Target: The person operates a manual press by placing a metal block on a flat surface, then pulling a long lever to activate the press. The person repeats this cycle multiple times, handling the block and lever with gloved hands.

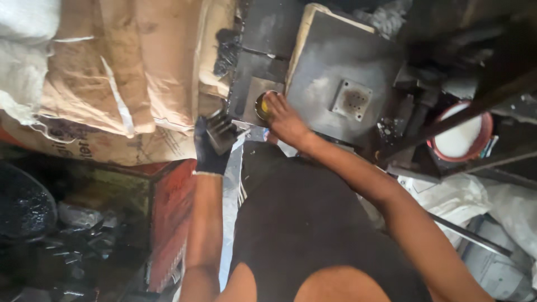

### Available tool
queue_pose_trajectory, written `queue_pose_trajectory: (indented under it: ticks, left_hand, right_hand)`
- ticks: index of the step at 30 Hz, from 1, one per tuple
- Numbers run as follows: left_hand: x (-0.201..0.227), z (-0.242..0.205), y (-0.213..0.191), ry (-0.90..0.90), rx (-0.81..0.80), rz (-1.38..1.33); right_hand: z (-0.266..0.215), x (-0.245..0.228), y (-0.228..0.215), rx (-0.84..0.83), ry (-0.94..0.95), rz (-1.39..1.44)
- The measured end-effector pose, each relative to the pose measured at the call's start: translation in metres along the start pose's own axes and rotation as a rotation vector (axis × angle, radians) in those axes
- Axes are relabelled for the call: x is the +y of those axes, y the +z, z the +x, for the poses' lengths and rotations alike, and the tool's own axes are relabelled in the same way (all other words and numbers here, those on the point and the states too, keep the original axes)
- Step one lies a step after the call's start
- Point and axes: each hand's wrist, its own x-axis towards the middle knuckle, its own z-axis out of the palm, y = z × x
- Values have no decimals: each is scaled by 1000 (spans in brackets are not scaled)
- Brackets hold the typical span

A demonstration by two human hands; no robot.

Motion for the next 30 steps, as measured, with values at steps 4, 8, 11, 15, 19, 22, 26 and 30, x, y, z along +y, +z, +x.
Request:
queue_pose_trajectory:
  ticks: [4,8,11,15,19,22,26,30]
  left_hand:
    - [-4,-24,-23,62,9,-110]
    - [-11,-42,-38,68,46,-134]
    - [-17,-42,-41,7,-41,-324]
    - [-25,-40,-35,3,-61,-221]
    - [-38,-33,-31,-107,-231,-354]
    - [-46,-19,-31,-95,-112,-224]
    - [-58,-4,-37,-66,145,9]
    - [-71,13,-34,-58,175,109]
  right_hand:
    - [25,-8,46,-121,-22,4]
    - [32,-4,69,-96,-17,118]
    - [45,16,75,15,24,118]
    - [79,67,83,201,153,6]
    - [95,113,99,130,289,-43]
    - [101,131,102,36,313,-16]
    - [87,137,82,35,391,71]
    - [82,138,50,-39,473,43]
